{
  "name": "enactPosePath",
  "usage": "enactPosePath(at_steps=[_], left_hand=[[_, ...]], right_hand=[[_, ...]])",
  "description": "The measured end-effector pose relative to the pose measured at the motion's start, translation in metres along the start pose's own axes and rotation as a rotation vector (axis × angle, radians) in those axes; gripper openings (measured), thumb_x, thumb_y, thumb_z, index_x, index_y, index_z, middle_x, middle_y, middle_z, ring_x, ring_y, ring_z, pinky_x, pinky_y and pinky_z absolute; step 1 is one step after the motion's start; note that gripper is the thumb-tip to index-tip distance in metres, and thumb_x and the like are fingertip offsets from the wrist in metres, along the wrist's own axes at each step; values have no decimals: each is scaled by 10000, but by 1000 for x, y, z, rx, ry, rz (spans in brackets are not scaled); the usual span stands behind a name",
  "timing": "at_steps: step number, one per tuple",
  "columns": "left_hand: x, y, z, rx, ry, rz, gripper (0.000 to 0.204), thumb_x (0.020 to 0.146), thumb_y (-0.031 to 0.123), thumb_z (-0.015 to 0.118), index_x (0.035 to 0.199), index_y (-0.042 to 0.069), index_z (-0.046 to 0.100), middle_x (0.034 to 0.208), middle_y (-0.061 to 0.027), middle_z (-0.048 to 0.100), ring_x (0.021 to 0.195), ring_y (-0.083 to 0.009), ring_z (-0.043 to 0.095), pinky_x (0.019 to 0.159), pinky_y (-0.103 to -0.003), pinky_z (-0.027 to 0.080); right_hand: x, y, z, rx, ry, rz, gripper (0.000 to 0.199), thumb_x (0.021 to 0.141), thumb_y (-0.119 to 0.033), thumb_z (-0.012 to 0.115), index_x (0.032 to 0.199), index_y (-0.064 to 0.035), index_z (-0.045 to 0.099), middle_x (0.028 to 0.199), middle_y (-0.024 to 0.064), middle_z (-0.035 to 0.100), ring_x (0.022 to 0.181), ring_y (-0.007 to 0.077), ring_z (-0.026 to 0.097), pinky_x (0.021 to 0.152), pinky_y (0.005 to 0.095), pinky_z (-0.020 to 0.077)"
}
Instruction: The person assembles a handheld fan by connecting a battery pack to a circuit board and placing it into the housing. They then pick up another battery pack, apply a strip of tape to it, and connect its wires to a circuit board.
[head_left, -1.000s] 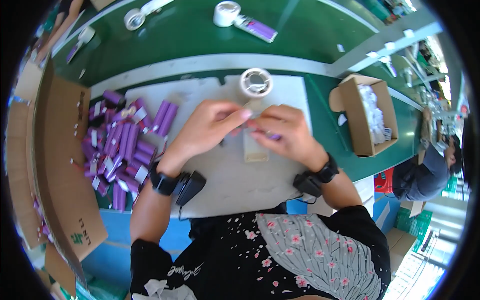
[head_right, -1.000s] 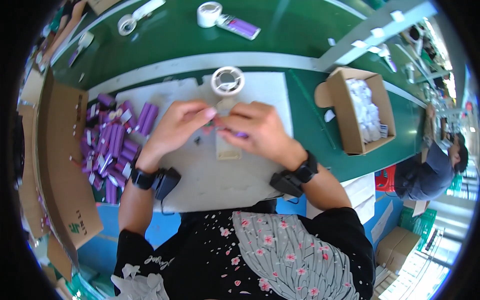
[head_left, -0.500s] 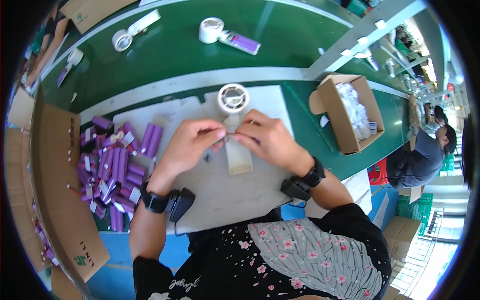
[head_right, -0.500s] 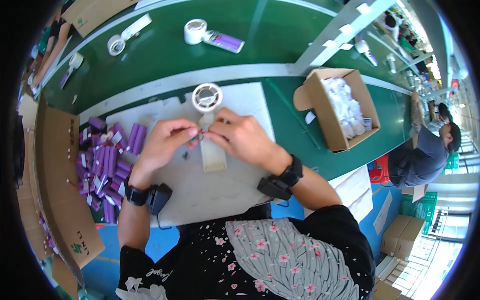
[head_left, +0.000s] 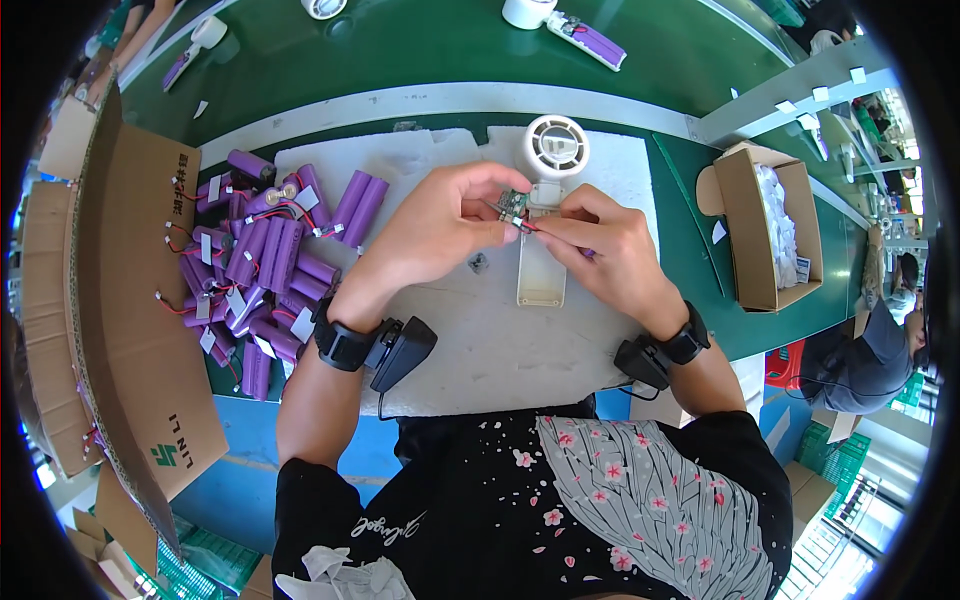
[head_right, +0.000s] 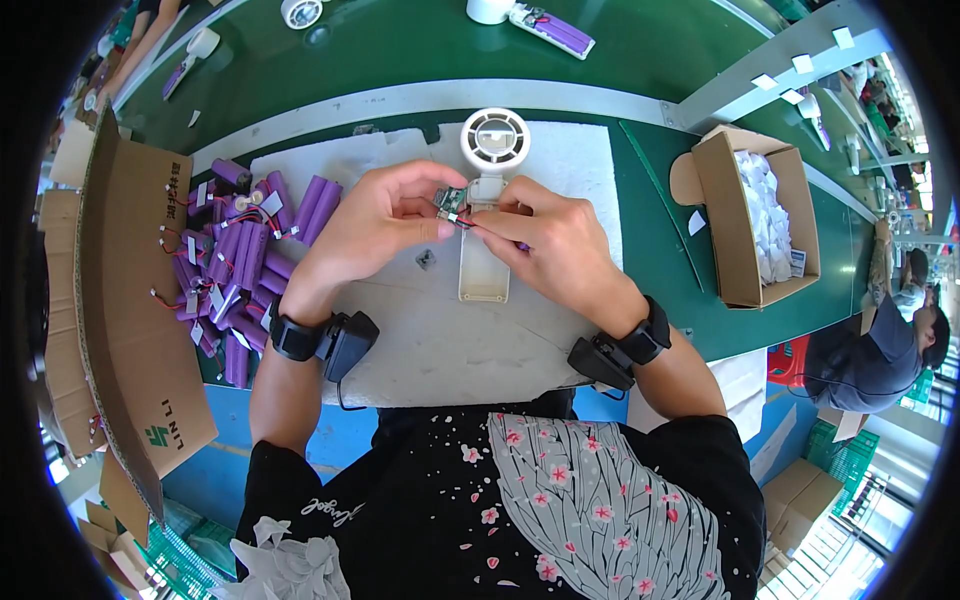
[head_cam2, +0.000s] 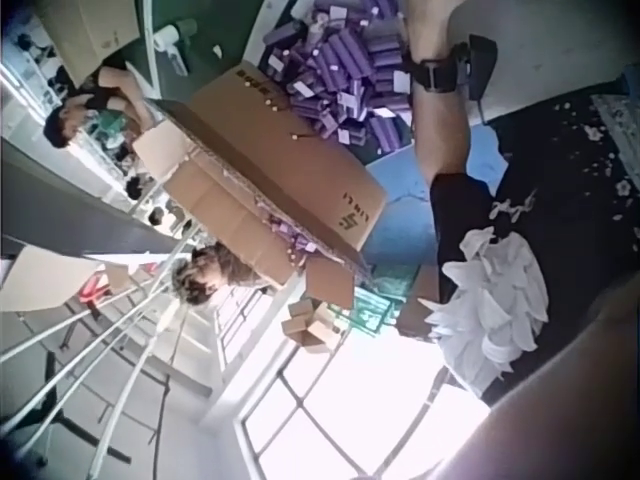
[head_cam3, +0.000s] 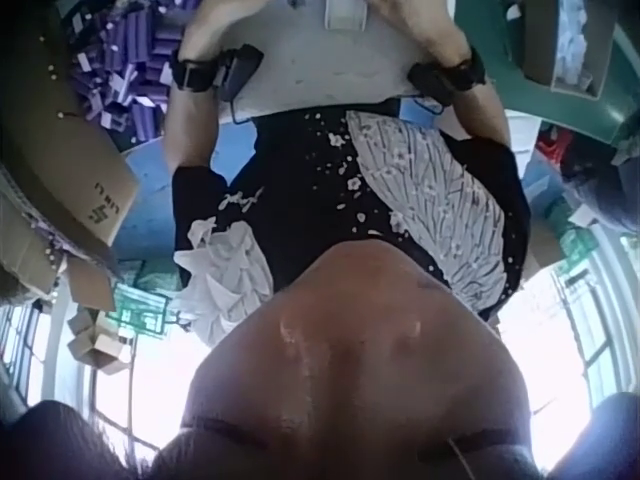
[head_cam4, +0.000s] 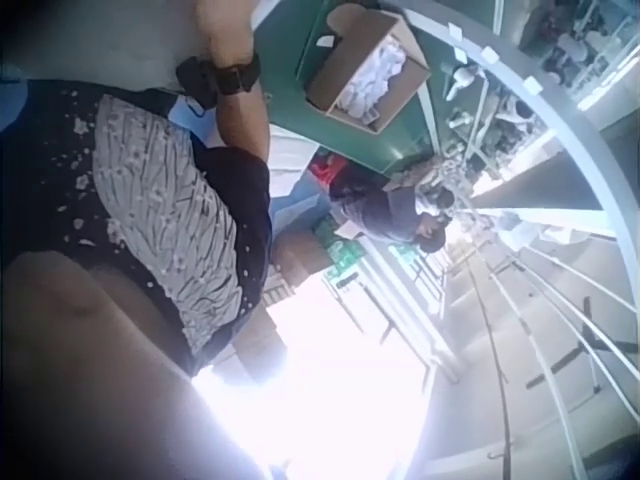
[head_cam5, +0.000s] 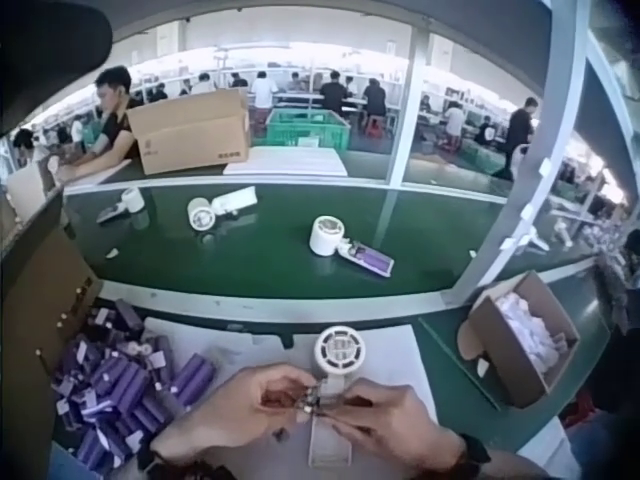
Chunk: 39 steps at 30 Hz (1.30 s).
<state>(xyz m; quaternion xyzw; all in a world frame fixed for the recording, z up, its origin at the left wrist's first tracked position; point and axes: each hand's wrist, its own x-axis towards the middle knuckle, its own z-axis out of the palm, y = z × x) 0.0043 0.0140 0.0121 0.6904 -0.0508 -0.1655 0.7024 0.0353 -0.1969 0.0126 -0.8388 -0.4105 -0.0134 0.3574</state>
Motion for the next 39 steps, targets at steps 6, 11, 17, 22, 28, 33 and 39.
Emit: enactPosePath(at_steps=[6, 11, 17, 22, 28, 33, 39], left_hand=[[1, -2, -1, -32, -9, -27, 312, 772, -35, 642, 1076, -9, 574, 858, -46, 628, 806, -100, 594, 727, -238, 476], [3, -2, -3, -22, 11, -2, 318, 772, -16, 659, 1080, -9, 580, 889, -43, 633, 827, -97, 600, 744, -232, 481], [1, 2, -3, 81, 21, -19, 351, 768, -1, 689, 1108, 3, 603, 924, -47, 648, 823, -93, 609, 750, -231, 498], [0, 2, 0, 128, 68, 13, 306, 755, 12, 682, 1058, 5, 639, 868, -63, 655, 765, -103, 627, 691, -246, 499], [4, -4, 3, 18, 88, 96, 330, 754, 31, 682, 1081, 27, 647, 876, -84, 668, 764, -106, 631, 716, -248, 506], [3, -7, 9, 115, 103, 170, 362, 748, 6, 627, 1107, 47, 644, 874, -92, 674, 748, -116, 633, 728, -249, 508], [5, -6, 18, 236, 155, 258, 359, 739, -2, 596, 1092, 41, 644, 872, -103, 679, 729, -123, 637, 728, -261, 517]], right_hand=[[0, -3, 2, -129, 5, -50, 173, 725, -50, 719, 896, -70, 712, 755, 51, 549, 590, 177, 589, 533, 272, 488], [-2, -3, 4, -188, 40, -55, 171, 717, -61, 725, 886, -87, 714, 744, 41, 542, 581, 173, 586, 526, 272, 486], [0, -5, 1, -270, 46, -99, 166, 712, -69, 729, 875, -97, 716, 743, 36, 534, 579, 166, 582, 514, 272, 481], [-1, -4, 2, -251, 80, -110, 162, 716, -72, 730, 876, -91, 714, 752, 39, 538, 577, 168, 578, 512, 271, 479], [-1, 1, 3, -166, 81, -85, 155, 719, -65, 728, 872, -77, 709, 770, 52, 551, 583, 170, 580, 513, 264, 475], [0, 2, 0, -84, 44, -40, 160, 726, -50, 719, 881, -51, 679, 788, 67, 564, 579, 165, 585, 504, 258, 469], [5, -18, 4, 92, 211, 272, 231, 734, -48, 711, 950, -32, 632, 795, 68, 578, 545, 143, 582, 483, 243, 458]])
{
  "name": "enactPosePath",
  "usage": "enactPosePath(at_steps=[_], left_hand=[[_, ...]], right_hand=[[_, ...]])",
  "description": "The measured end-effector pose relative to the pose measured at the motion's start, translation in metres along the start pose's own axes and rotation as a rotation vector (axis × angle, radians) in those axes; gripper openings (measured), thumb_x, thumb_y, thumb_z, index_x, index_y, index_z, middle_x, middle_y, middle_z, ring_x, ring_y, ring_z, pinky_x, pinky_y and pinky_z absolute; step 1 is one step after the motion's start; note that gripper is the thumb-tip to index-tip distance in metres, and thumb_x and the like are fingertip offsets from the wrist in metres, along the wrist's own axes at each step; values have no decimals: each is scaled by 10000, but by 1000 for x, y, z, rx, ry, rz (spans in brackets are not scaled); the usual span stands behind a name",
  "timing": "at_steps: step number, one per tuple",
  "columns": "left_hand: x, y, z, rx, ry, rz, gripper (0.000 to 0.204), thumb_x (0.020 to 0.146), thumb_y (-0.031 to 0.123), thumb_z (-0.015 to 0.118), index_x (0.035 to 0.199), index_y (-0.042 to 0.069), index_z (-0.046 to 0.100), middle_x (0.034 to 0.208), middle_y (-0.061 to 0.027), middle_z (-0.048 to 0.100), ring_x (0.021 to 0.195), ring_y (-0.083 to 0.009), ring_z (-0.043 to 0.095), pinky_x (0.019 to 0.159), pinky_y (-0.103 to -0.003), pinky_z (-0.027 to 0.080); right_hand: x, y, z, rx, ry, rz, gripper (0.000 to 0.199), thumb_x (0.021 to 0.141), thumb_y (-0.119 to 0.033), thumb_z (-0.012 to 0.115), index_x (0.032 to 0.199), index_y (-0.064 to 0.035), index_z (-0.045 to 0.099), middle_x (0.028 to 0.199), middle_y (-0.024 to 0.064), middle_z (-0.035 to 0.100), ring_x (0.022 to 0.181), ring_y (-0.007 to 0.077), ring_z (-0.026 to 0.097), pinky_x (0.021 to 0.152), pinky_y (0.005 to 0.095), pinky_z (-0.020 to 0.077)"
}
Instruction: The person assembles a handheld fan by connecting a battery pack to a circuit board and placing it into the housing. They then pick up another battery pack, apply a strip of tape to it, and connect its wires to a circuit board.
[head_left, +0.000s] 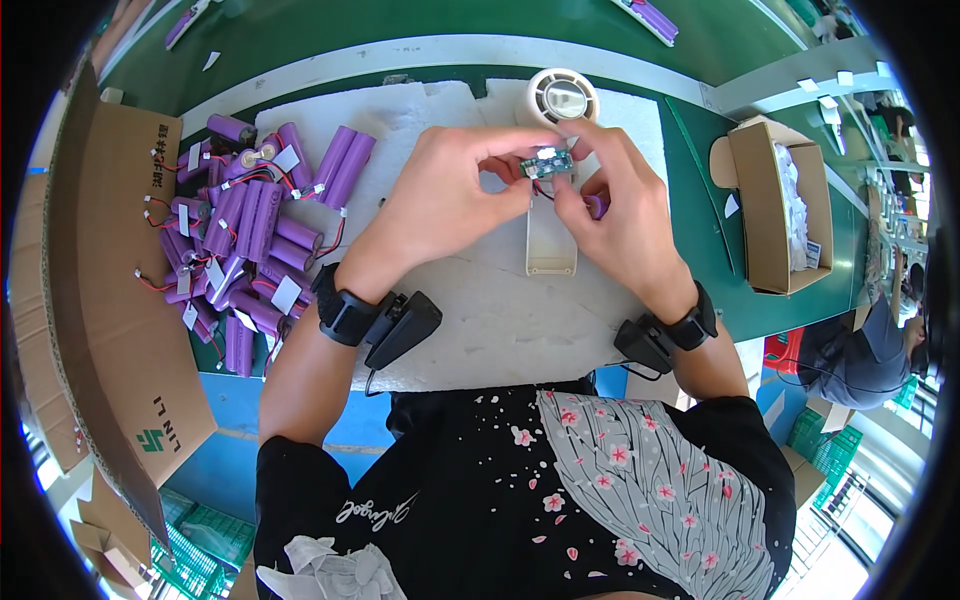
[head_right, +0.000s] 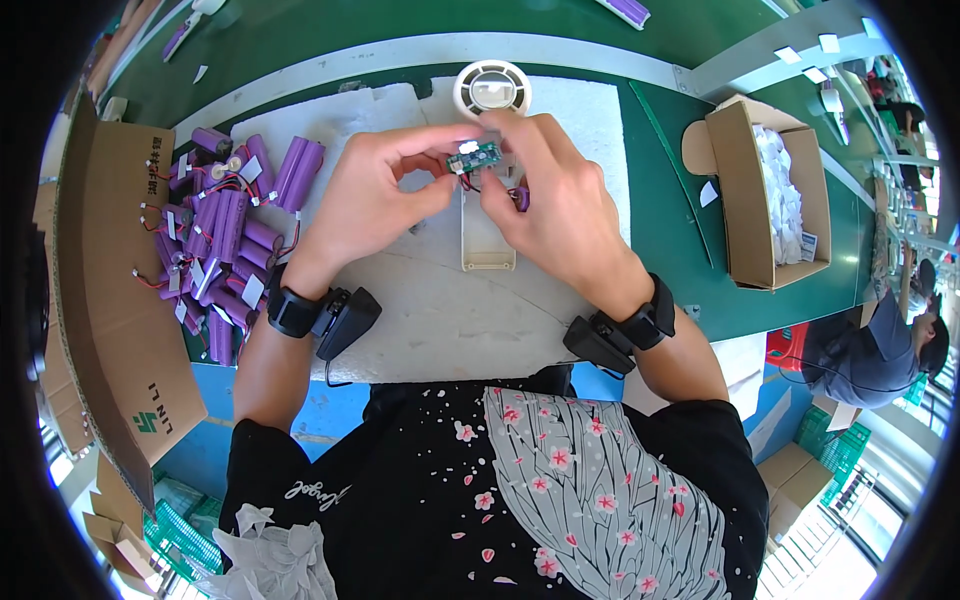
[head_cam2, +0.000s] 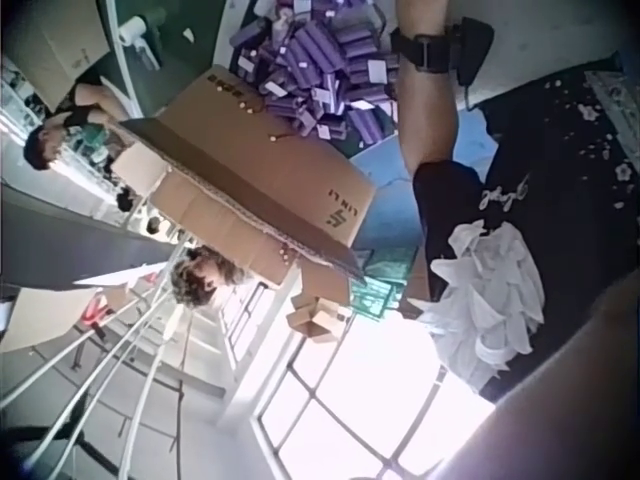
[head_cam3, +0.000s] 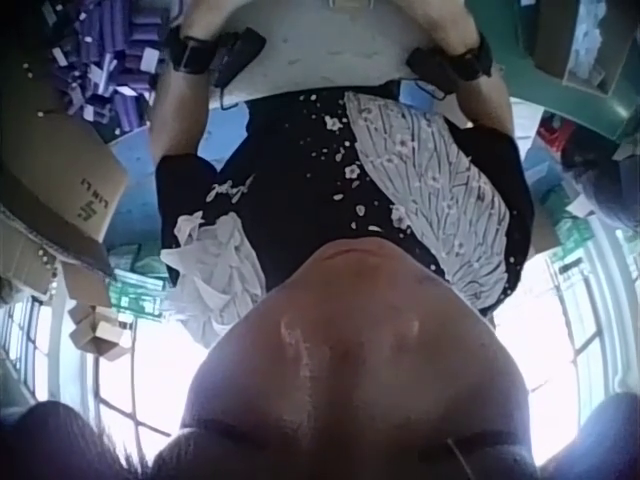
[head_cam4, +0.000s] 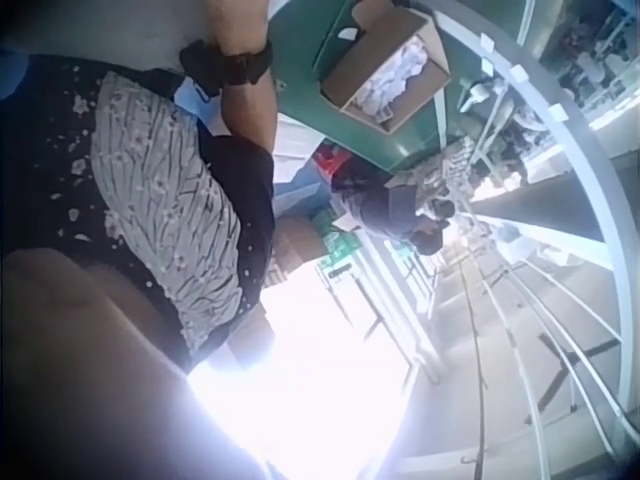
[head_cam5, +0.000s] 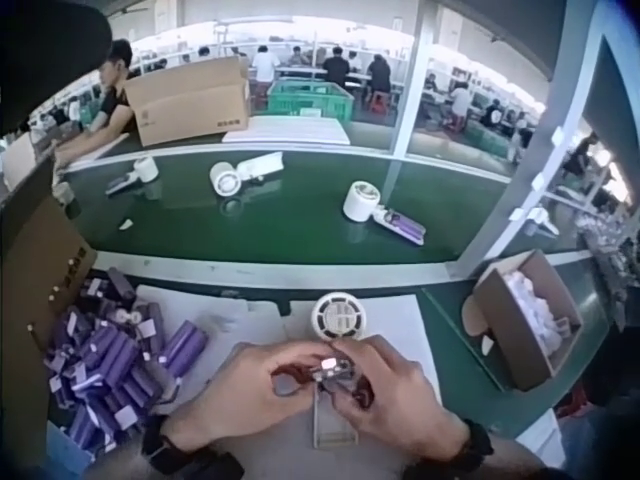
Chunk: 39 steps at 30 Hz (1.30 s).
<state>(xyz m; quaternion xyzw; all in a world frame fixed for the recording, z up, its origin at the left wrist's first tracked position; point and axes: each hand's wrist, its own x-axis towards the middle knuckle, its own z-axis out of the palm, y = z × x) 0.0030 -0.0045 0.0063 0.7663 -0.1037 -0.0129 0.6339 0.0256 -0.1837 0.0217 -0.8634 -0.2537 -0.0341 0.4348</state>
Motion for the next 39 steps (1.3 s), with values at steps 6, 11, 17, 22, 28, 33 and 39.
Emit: enactPosePath(at_steps=[6, 11, 17, 22, 28, 33, 39], left_hand=[[-1, -3, 3, -53, -7, -8, 298, 789, -52, 578, 1080, -17, 631, 939, -72, 658, 842, -113, 620, 764, -257, 511], [-2, -4, 2, -44, 46, -73, 282, 785, -46, 600, 1063, -19, 639, 936, -79, 659, 843, -121, 631, 759, -249, 517], [-2, -7, 3, 73, 76, 91, 250, 753, -33, 627, 998, -2, 669, 895, -99, 673, 778, -145, 654, 713, -240, 527], [-2, -5, 2, 219, 50, 124, 268, 745, -39, 635, 1007, 10, 669, 873, -95, 665, 753, -139, 646, 667, -230, 513], [-3, -7, 3, 225, 62, 142, 263, 742, -25, 635, 1000, 13, 672, 846, -88, 660, 676, -133, 615, 606, -229, 482], [-3, -8, 4, 224, 70, 155, 251, 752, -7, 629, 998, 14, 672, 830, -84, 654, 633, -123, 584, 566, -225, 453], [-4, -8, 3, 200, 69, 107, 249, 761, 4, 624, 1005, 18, 673, 822, -79, 652, 623, -99, 561, 547, -212, 430]], right_hand=[[1, 12, 1, -94, -5, -149, 326, 711, -54, 736, 1018, -35, 627, 849, 67, 611, 550, 114, 589, 481, 219, 457], [1, 14, 0, -122, -12, -184, 361, 692, -62, 758, 1033, -33, 643, 862, 69, 627, 573, 107, 597, 489, 210, 462], [3, 13, -1, -124, -6, -184, 357, 690, -65, 762, 1029, -30, 656, 838, 69, 631, 588, 105, 599, 501, 203, 464], [3, 15, 0, -145, 6, -186, 352, 682, -69, 766, 1017, -31, 666, 811, 67, 634, 585, 103, 597, 508, 206, 467], [3, 15, 2, -140, 33, -196, 332, 663, -64, 766, 983, -37, 683, 763, 58, 631, 566, 98, 581, 505, 209, 464], [3, 15, 4, -155, 68, -210, 317, 650, -50, 753, 961, -45, 694, 743, 50, 630, 556, 96, 566, 502, 207, 455], [3, 14, 6, -150, 87, -209, 319, 649, -49, 748, 963, -49, 694, 743, 52, 632, 557, 97, 562, 511, 208, 453]])
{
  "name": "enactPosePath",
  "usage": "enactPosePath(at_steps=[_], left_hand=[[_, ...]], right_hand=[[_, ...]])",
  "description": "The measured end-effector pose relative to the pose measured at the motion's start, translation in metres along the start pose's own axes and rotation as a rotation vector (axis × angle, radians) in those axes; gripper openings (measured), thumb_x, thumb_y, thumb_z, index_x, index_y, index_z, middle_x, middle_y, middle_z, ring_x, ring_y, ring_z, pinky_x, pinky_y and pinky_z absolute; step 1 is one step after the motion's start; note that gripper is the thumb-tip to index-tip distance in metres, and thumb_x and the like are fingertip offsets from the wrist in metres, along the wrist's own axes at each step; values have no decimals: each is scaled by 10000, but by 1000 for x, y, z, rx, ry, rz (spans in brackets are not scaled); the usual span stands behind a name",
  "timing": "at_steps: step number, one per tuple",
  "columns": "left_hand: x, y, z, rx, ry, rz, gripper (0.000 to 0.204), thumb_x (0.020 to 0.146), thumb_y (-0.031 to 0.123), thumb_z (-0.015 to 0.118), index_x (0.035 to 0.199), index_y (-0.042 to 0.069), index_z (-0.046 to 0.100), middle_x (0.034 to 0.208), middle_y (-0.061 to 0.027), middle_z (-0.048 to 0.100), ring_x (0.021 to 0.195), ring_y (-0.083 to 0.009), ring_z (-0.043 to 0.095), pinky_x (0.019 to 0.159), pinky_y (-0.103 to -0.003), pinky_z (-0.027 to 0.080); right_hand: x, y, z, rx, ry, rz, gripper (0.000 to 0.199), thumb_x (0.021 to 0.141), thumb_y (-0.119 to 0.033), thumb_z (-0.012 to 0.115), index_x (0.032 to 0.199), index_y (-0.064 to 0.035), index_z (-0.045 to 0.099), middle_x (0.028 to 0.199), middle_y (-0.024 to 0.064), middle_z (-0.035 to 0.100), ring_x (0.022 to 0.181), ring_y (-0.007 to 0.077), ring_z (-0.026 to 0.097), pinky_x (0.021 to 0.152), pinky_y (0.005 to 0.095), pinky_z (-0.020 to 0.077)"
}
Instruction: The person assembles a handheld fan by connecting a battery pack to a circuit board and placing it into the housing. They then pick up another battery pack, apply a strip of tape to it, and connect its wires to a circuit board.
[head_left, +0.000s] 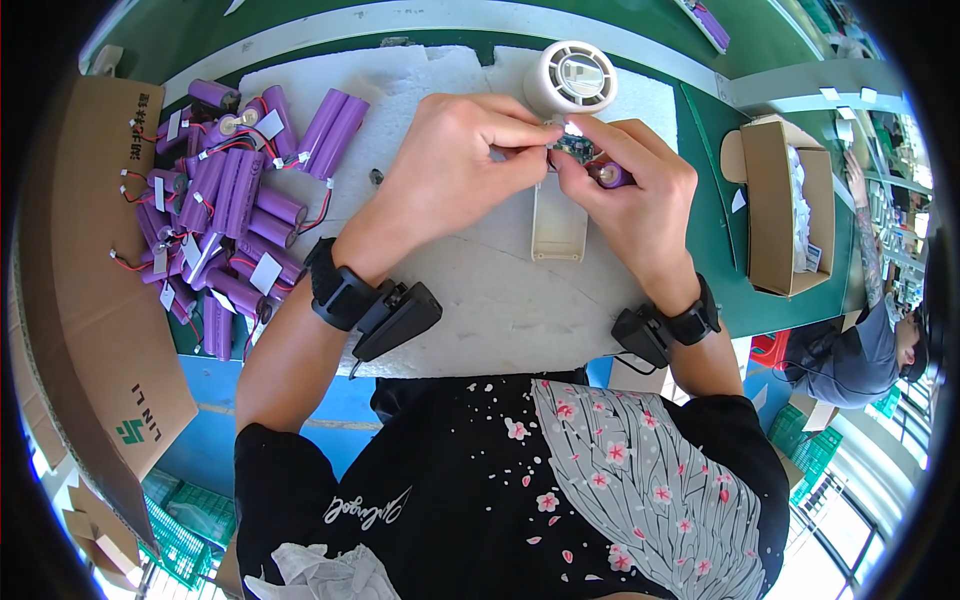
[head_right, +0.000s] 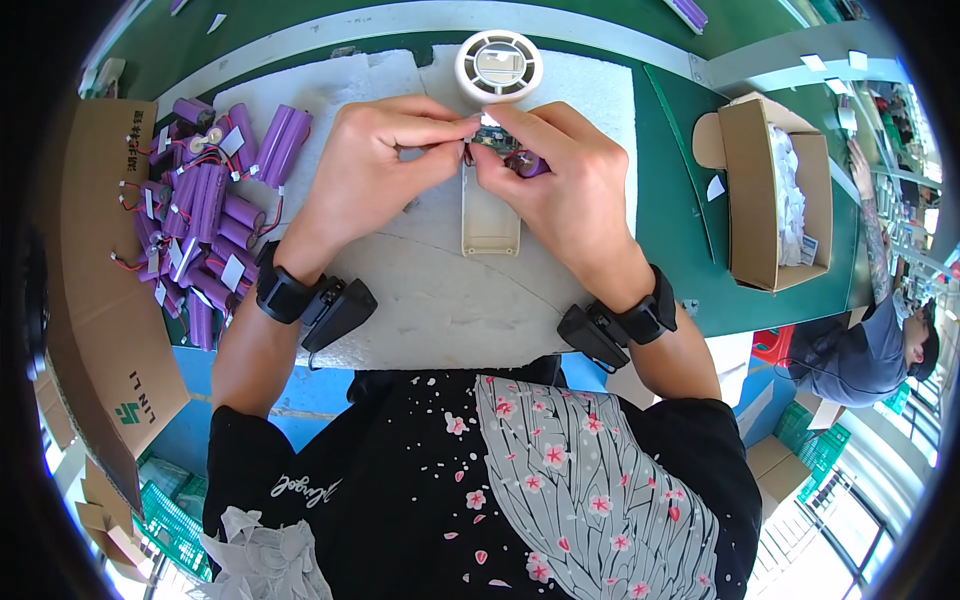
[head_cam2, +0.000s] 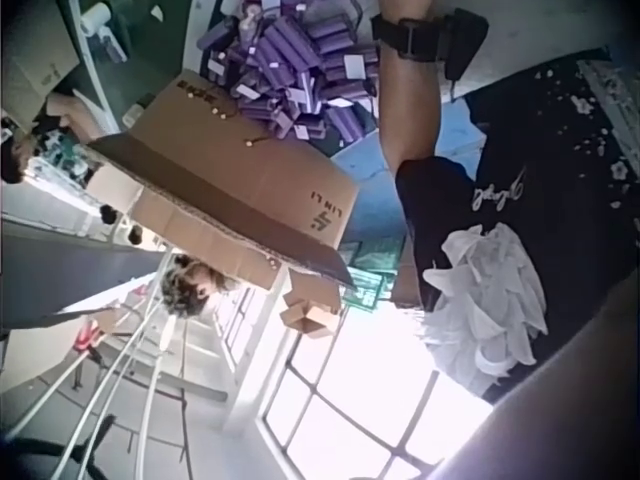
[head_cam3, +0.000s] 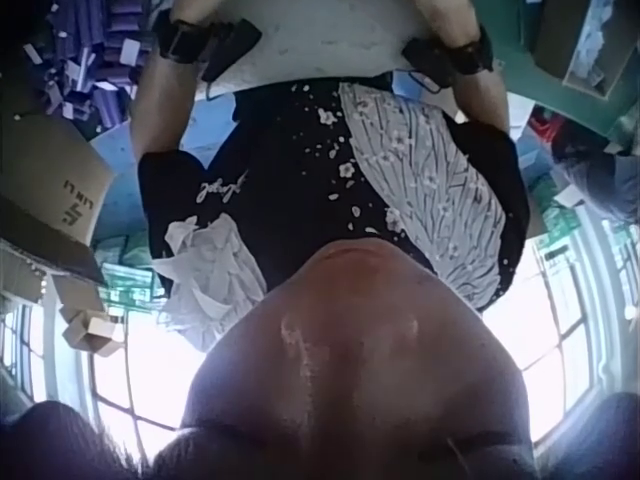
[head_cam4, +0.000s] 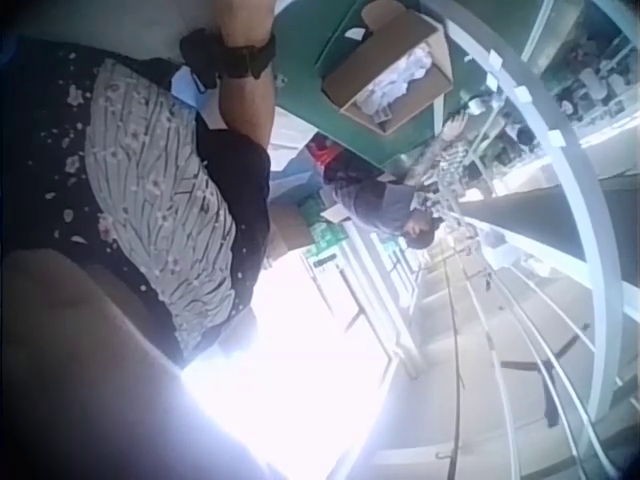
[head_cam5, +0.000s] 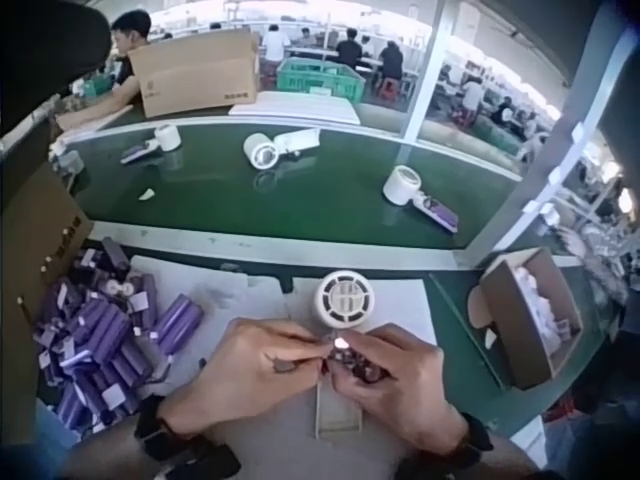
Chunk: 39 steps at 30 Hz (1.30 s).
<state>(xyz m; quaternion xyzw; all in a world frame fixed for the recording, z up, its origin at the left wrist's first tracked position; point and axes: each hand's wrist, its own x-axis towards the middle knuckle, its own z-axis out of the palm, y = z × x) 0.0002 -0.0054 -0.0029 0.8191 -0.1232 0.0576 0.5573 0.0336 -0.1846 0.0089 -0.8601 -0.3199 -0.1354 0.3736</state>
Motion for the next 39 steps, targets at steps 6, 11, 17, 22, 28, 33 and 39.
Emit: enactPosePath(at_steps=[6, 11, 17, 22, 28, 33, 39], left_hand=[[0, -4, 0, -1, -8, 20, 240, 773, -3, 612, 1002, 20, 677, 825, -74, 653, 642, -90, 555, 573, -207, 438], [0, -7, 3, -95, -10, -5, 261, 769, -29, 605, 1026, 4, 634, 919, -74, 623, 713, -107, 572, 660, -238, 488], [-2, 0, 15, -9, -12, -5, 309, 758, -39, 605, 1054, 9, 531, 1011, -74, 550, 795, -135, 587, 714, -270, 508], [-4, 2, 20, 48, 14, -33, 340, 755, -23, 611, 1073, 17, 497, 985, -76, 544, 788, -150, 595, 697, -271, 505], [-5, 7, 20, -15, 54, -181, 251, 754, -4, 621, 993, 0, 545, 861, -75, 582, 717, -152, 599, 681, -263, 495], [-7, 6, 13, 136, 19, -155, 132, 766, 59, 662, 851, -25, 604, 795, -63, 596, 682, -126, 593, 635, -242, 478], [-4, 6, 6, -17, -54, -310, 176, 782, 132, 705, 796, -27, 633, 828, -31, 602, 683, -85, 579, 572, -228, 455]], right_hand=[[-2, 1, 1, -13, 10, -6, 298, 657, -57, 748, 949, -41, 691, 741, 54, 631, 560, 96, 561, 515, 210, 454], [-1, 3, 0, 48, -14, 51, 264, 690, -87, 755, 939, -35, 682, 741, 53, 632, 564, 99, 561, 516, 213, 453], [-2, 0, -4, 78, -52, 109, 245, 739, -120, 740, 958, -34, 670, 755, 52, 634, 563, 101, 557, 515, 217, 452], [-3, -3, -9, 61, -73, 134, 217, 767, -109, 708, 963, -30, 658, 780, 54, 636, 559, 97, 544, 511, 217, 447], [-3, 1, -9, 25, -106, 144, 183, 774, -88, 691, 941, -25, 652, 788, 51, 641, 560, 95, 534, 513, 214, 441], [-3, 1, -10, 27, -116, 151, 164, 773, -88, 692, 919, -21, 658, 786, 51, 645, 565, 94, 535, 518, 214, 440], [-3, 4, -10, 29, -109, 115, 143, 769, -80, 697, 897, -22, 672, 789, 57, 647, 565, 100, 531, 521, 215, 438]])
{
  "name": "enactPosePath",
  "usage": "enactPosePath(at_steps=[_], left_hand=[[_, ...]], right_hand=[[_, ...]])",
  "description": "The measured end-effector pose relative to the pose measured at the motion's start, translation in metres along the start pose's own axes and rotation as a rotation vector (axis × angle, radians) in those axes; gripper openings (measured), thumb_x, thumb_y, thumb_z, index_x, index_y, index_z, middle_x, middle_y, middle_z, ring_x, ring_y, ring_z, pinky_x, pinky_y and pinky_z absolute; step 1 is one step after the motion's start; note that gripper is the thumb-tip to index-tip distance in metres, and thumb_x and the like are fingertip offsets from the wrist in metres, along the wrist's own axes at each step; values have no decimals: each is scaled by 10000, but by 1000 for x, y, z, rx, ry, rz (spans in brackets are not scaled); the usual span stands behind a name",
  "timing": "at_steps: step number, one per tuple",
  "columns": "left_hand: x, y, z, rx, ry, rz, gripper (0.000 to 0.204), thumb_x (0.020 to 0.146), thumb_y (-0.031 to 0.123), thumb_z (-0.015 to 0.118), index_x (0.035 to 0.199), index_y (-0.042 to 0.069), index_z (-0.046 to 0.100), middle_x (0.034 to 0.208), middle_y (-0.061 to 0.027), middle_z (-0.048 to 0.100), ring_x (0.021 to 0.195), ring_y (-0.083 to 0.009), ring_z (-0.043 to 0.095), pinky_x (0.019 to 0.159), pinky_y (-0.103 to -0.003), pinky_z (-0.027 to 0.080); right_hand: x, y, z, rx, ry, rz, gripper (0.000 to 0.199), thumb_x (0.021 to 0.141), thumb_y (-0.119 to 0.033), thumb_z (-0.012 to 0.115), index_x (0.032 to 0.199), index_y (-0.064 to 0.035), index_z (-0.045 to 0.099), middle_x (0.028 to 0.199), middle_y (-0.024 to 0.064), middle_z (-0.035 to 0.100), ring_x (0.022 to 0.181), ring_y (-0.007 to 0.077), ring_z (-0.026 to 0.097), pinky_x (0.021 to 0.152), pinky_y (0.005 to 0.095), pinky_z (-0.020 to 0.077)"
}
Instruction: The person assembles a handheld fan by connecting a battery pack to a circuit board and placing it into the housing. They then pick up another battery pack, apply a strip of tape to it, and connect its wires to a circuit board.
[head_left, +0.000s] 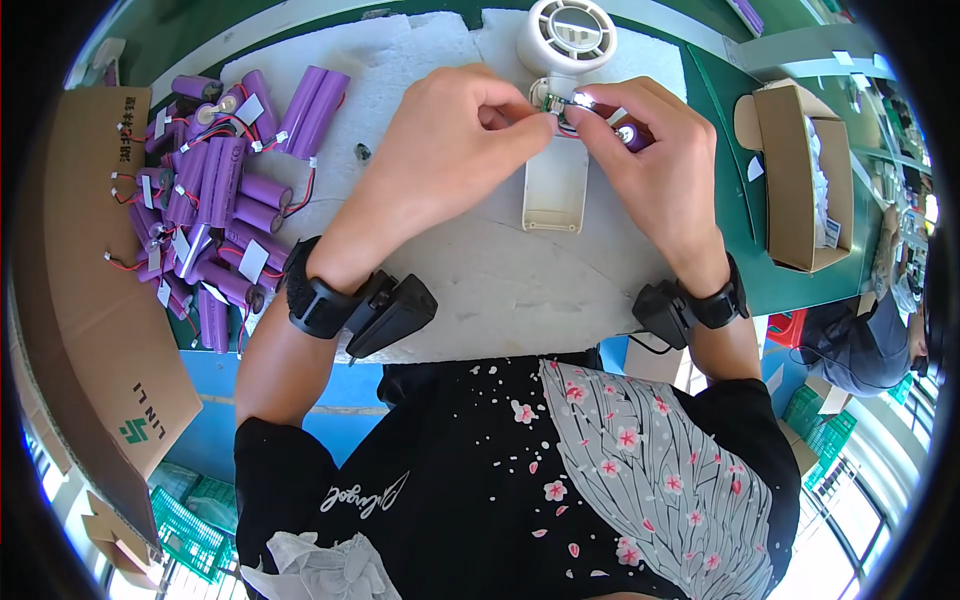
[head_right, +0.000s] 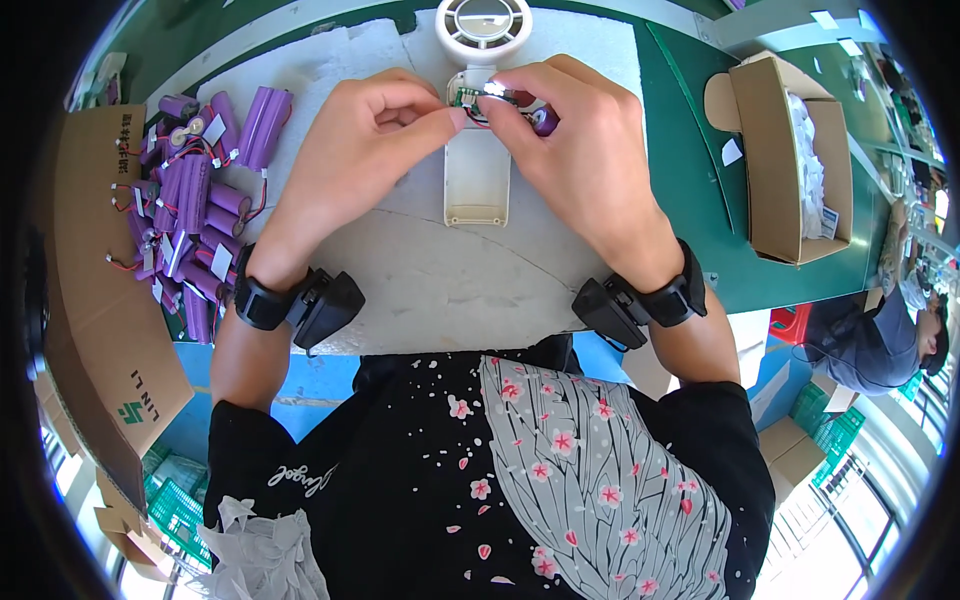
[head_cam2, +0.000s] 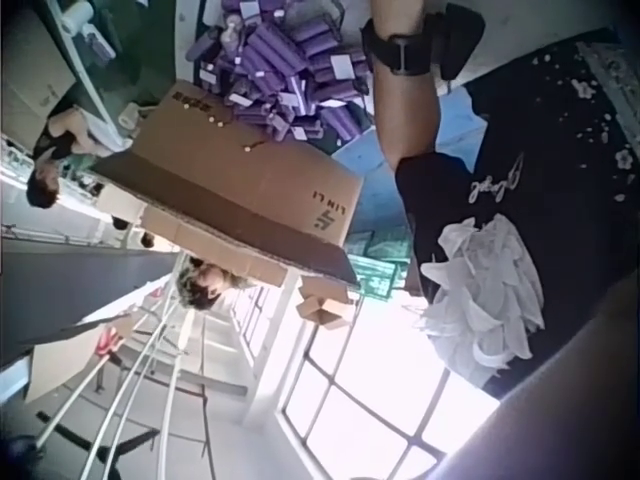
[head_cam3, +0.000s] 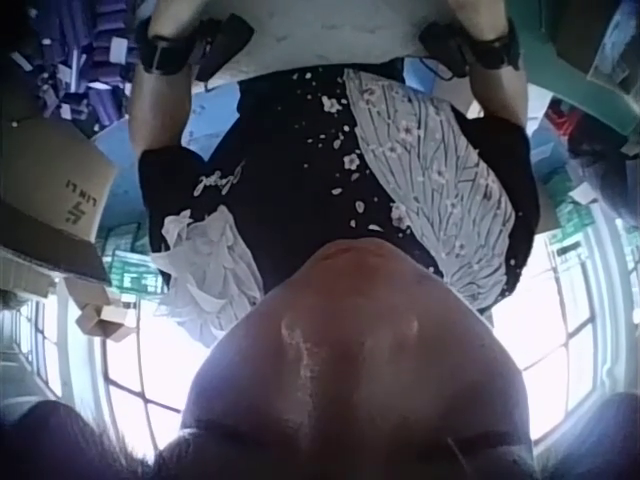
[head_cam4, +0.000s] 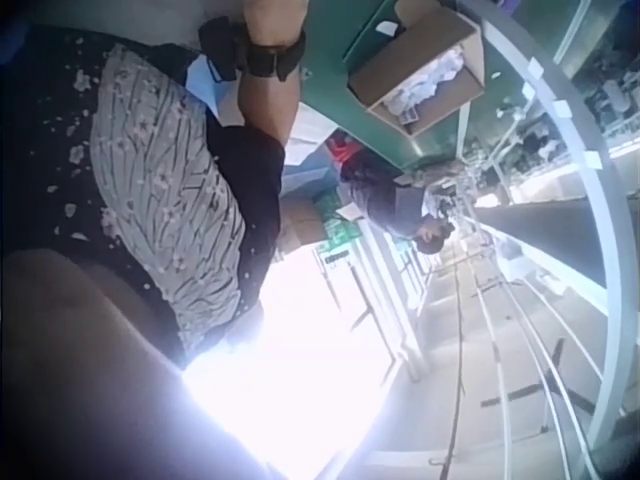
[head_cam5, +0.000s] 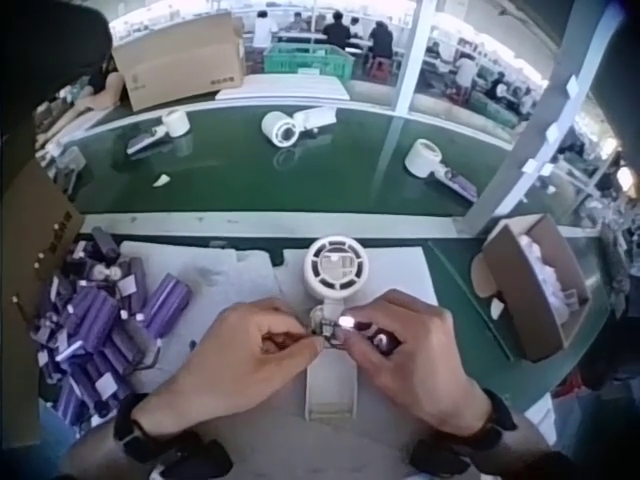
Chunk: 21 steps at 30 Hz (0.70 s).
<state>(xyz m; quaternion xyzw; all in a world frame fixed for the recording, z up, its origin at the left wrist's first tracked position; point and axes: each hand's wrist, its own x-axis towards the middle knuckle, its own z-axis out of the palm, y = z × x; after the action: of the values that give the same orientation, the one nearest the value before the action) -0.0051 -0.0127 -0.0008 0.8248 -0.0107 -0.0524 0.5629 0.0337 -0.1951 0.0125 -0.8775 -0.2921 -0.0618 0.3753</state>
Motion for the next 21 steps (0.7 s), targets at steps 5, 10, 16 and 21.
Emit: enactPosePath(at_steps=[5, 10, 16, 21], left_hand=[[1, 0, -5, -102, -87, -159, 184, 782, 122, 710, 874, -13, 624, 836, -13, 598, 697, -76, 575, 560, -223, 450], [0, -2, 1, -111, -25, -27, 311, 765, 64, 686, 1050, 29, 564, 973, -34, 599, 713, -75, 579, 550, -213, 447], [0, -2, 9, -175, 1, 55, 382, 752, 8, 627, 1117, 50, 524, 1142, -59, 568, 705, -84, 584, 539, -215, 451], [1, -4, 10, -188, 10, 51, 369, 753, 1, 616, 1109, 48, 528, 1126, -60, 579, 705, -89, 587, 535, -220, 452]], right_hand=[[0, 3, -2, -9, -8, -61, 174, 756, -62, 704, 928, -44, 684, 817, 59, 638, 570, 111, 533, 524, 219, 440], [-1, 4, -2, -15, -42, -124, 202, 747, -53, 710, 947, -63, 690, 849, 55, 625, 586, 118, 545, 530, 226, 449], [-1, 3, 3, -58, -6, -163, 203, 745, -49, 713, 946, -73, 693, 874, 51, 617, 600, 122, 557, 536, 229, 457], [-1, 0, 5, -54, 26, -112, 193, 747, -50, 713, 937, -67, 691, 868, 52, 623, 608, 125, 572, 537, 228, 458]])
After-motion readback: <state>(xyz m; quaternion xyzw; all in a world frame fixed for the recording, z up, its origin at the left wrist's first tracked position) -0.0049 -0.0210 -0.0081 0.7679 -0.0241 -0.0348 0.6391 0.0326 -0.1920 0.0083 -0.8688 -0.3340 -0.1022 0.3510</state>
